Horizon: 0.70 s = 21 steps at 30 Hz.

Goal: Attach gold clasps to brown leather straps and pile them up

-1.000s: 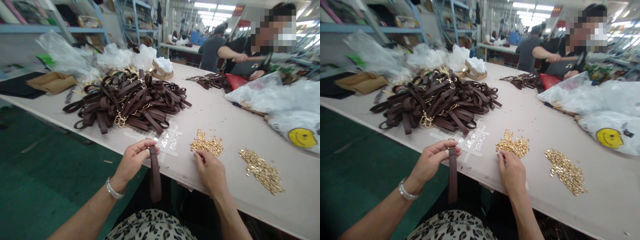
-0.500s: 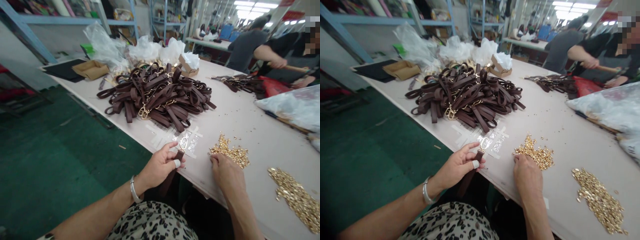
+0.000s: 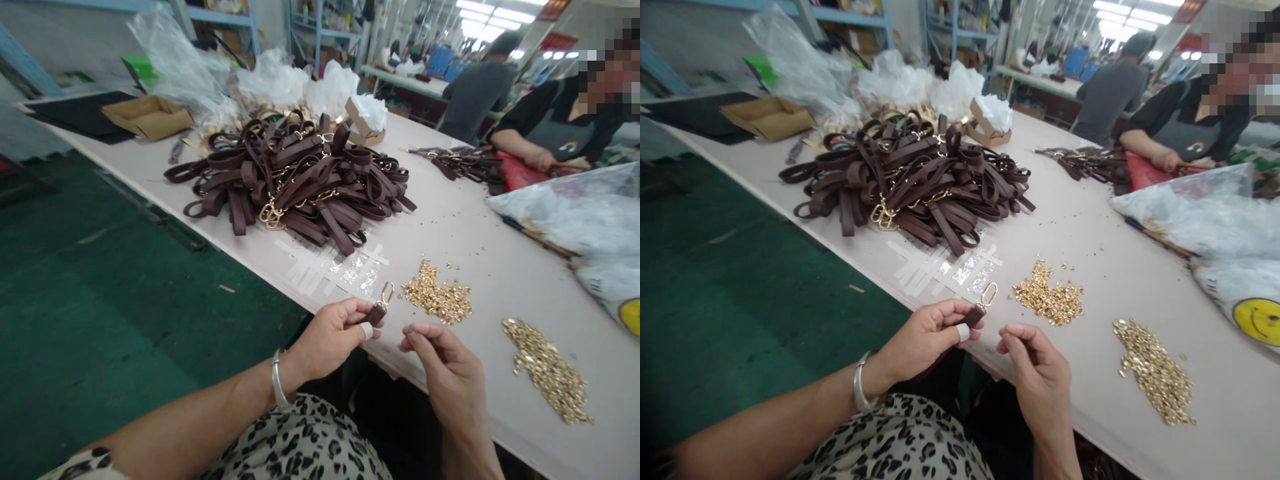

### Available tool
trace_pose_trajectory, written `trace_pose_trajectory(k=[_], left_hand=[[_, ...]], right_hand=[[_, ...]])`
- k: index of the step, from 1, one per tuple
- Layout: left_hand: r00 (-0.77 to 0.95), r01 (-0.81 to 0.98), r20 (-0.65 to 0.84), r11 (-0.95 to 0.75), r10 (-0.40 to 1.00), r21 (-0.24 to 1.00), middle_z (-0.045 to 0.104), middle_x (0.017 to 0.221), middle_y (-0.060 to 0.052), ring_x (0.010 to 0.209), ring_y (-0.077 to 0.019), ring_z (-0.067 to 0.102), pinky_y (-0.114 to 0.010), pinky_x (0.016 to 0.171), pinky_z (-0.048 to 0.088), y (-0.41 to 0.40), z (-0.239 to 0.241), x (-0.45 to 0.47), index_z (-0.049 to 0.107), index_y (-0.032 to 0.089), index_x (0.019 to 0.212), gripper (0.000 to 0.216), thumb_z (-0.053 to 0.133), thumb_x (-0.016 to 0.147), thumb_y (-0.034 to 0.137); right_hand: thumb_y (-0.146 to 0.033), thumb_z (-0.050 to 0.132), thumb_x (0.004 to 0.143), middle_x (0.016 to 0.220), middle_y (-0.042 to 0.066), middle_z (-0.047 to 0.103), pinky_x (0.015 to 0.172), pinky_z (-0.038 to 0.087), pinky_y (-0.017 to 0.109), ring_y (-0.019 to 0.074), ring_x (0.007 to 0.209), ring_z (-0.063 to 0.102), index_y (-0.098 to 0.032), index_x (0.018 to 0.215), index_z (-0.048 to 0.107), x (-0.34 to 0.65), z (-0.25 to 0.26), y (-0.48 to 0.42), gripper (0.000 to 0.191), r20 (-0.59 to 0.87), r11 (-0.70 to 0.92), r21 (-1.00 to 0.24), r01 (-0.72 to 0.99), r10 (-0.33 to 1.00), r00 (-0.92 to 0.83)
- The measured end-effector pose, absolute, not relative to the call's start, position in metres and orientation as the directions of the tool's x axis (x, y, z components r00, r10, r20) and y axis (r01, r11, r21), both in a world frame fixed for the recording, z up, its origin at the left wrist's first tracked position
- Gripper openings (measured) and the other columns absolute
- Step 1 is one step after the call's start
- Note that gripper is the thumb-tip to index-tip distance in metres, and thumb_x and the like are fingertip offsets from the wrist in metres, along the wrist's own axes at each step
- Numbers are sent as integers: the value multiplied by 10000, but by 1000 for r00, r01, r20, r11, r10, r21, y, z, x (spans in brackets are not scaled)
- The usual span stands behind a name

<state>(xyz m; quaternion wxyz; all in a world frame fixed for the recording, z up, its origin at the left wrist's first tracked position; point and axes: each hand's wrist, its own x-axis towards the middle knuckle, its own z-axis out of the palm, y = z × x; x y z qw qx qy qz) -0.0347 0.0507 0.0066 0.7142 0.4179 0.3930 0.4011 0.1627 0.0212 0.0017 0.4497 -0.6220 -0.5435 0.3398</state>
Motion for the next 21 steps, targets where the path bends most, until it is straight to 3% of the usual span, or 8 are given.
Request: trace_pose_trajectory(k=[5,14,21], left_hand=[[412,-252,-109,228,904,940,743,1004,-50,939,-148,690,-249,844,519,46,11,-25,682,134,1087,225,603,877,125],[427,-92,-19,64,904,994,752,1128,-44,1045,-172,690,-283,943,528,38,10,-24,697,174,1195,346,539,899,89],[430,95,34,-82,902,992,764,1118,-15,1015,-153,707,-247,925,539,37,13,-27,700,203,1185,385,518,879,56]], right_hand=[[-396,741,822,767,0,738,668,569,232,128,674,683,-232,917,737,135,2,7,189,-40,-52,-995,84,988,147],[-367,775,791,778,-9,730,665,570,204,113,687,664,-240,861,760,134,-4,5,146,-89,-88,-996,-12,982,167],[-356,760,801,786,-14,705,707,539,241,121,729,637,-222,842,728,128,-5,3,144,-97,-81,-992,-99,982,164]])
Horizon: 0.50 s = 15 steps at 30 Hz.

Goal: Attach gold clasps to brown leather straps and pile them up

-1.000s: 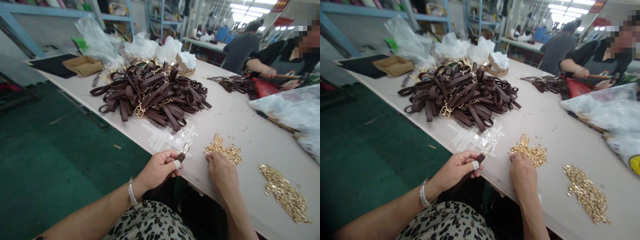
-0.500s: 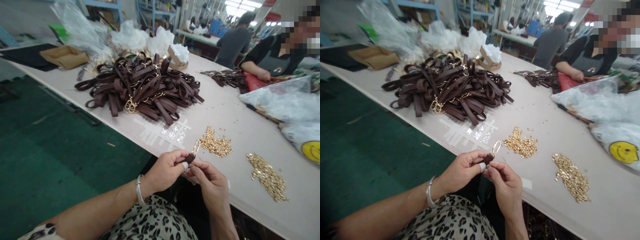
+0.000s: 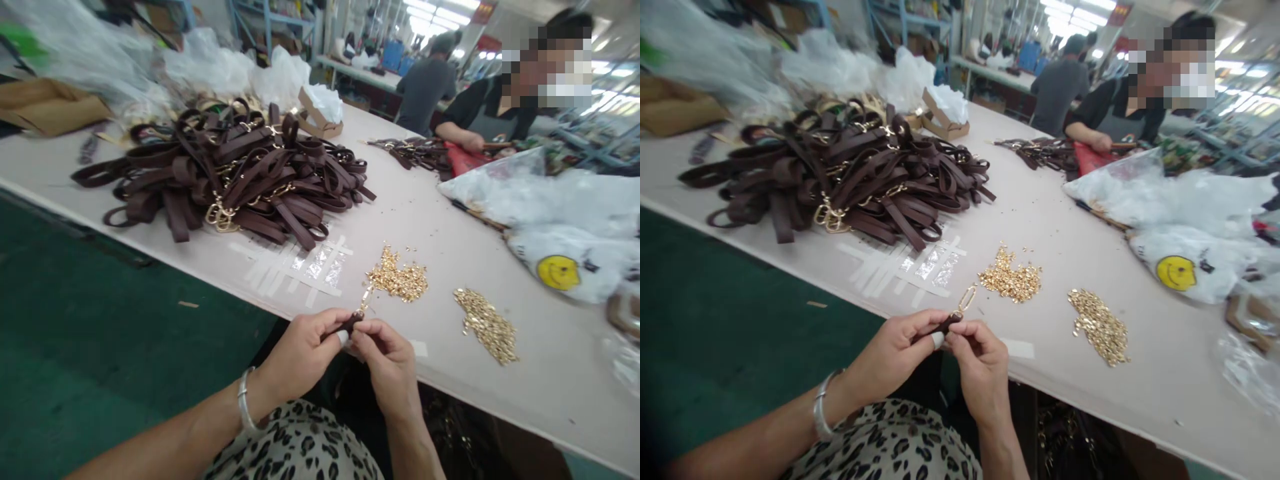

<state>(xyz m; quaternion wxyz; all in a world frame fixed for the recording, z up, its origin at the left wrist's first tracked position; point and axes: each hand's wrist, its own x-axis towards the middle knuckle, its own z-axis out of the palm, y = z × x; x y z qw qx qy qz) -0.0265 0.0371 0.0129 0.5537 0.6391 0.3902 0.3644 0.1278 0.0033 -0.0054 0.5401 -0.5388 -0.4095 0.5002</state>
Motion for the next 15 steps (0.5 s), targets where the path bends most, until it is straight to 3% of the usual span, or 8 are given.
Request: trace_pose_trajectory(k=[7,11,13,15], left_hand=[[466,323,149,-324,872,890,754,1165,-43,1045,-190,714,-280,934,544,35,1,-28,687,225,1223,417,477,887,97],[508,230,63,-205,859,951,763,1025,-39,903,-172,721,-272,840,574,33,4,-19,663,226,1276,416,475,912,155],[531,184,-72,-32,844,982,739,910,-26,710,-134,682,-238,690,573,33,6,-15,617,219,1343,442,457,933,188],[530,158,-175,106,829,982,706,944,-27,636,-108,623,-224,616,550,33,4,-14,577,226,1389,471,443,939,203]], right_hand=[[-335,771,782,727,-42,630,666,480,230,105,689,570,-205,782,600,125,-11,0,214,-105,-72,-987,-146,966,238],[-354,745,802,748,-43,637,667,495,245,115,682,590,-219,823,570,132,-8,-6,222,-93,-66,-990,-127,970,223],[-385,707,829,794,-17,666,697,516,272,140,719,624,-219,873,582,152,-6,-8,213,-73,-75,-997,2,977,201],[-446,641,866,873,17,695,752,524,293,163,798,650,-214,931,608,185,-5,-10,243,4,-98,-937,336,957,290]])
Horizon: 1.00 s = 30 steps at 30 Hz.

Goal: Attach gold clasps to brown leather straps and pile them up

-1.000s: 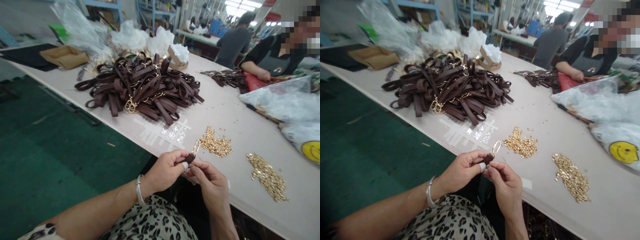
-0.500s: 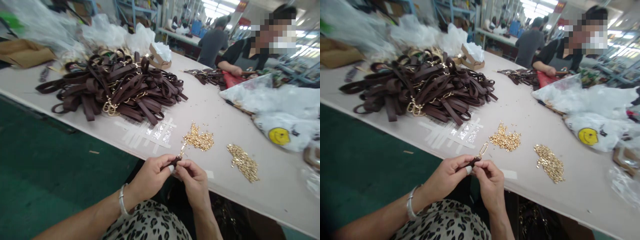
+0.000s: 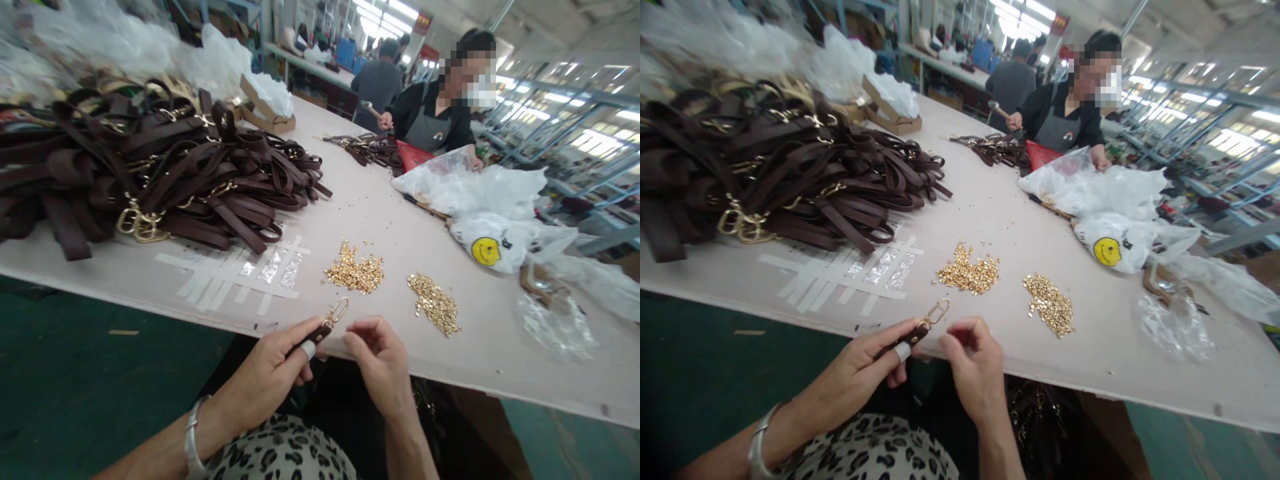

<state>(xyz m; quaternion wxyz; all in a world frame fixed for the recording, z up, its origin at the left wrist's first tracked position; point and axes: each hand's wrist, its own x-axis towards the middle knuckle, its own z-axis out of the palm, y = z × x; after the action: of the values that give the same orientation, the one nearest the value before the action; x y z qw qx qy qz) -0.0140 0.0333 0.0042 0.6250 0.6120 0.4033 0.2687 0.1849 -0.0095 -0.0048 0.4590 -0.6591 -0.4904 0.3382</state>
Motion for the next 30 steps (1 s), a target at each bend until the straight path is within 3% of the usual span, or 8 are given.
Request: trace_pose_trajectory(k=[3,5,10,14,17,23,27,30], left_hand=[[509,139,-220,173,832,975,632,1121,-39,713,-114,598,-237,641,547,35,-1,-18,553,268,1410,498,440,930,201],[504,178,-217,145,836,973,613,1139,-32,725,-122,578,-238,641,526,36,-3,-21,540,290,1420,509,446,928,199],[489,295,-170,22,856,955,610,875,3,782,-166,576,-282,781,488,38,6,-25,582,280,1384,464,397,964,215],[508,222,-186,81,841,972,674,1001,-9,936,-189,614,-319,916,465,40,7,-22,652,265,1302,408,488,931,221],[482,52,-251,258,840,965,714,1106,-34,1006,-193,633,-310,913,475,41,0,-16,697,209,1209,378,630,838,202],[444,-134,-358,455,822,880,725,899,-38,677,-107,620,-224,606,488,41,-3,-8,698,129,949,244,744,715,182],[405,-150,-352,442,844,884,685,755,0,589,-80,585,-205,564,469,43,-6,-5,687,125,913,239,753,687,167],[406,-137,-332,416,851,899,695,751,-16,603,-93,591,-216,573,463,42,-10,-2,684,129,907,250,769,678,183]], right_hand=[[-489,533,900,943,64,711,769,498,326,194,829,649,-202,1012,630,246,-7,-12,323,193,-288,-617,732,847,496],[-441,514,894,930,93,708,734,458,344,219,800,630,-185,1036,636,280,-10,-12,317,241,-406,-478,779,793,560],[-323,486,903,892,122,687,723,383,339,243,821,592,-171,1042,661,305,-21,-5,271,272,-477,-268,837,796,541],[-279,440,918,908,134,689,762,383,355,255,868,595,-175,1050,681,303,-25,3,294,261,-469,-198,860,821,508],[-289,478,888,888,105,709,736,402,351,247,822,617,-206,1018,699,315,-21,6,270,215,-470,-225,853,830,514],[-353,626,777,883,77,732,738,465,393,265,795,662,-221,944,700,320,-18,6,226,154,-446,-411,796,826,542],[-416,733,779,920,68,726,791,524,366,225,840,677,-206,952,679,252,-22,-8,278,196,-92,-827,555,878,437],[-303,744,810,920,33,719,808,544,308,180,874,676,-225,942,665,190,-24,-15,173,269,117,-900,419,907,324]])
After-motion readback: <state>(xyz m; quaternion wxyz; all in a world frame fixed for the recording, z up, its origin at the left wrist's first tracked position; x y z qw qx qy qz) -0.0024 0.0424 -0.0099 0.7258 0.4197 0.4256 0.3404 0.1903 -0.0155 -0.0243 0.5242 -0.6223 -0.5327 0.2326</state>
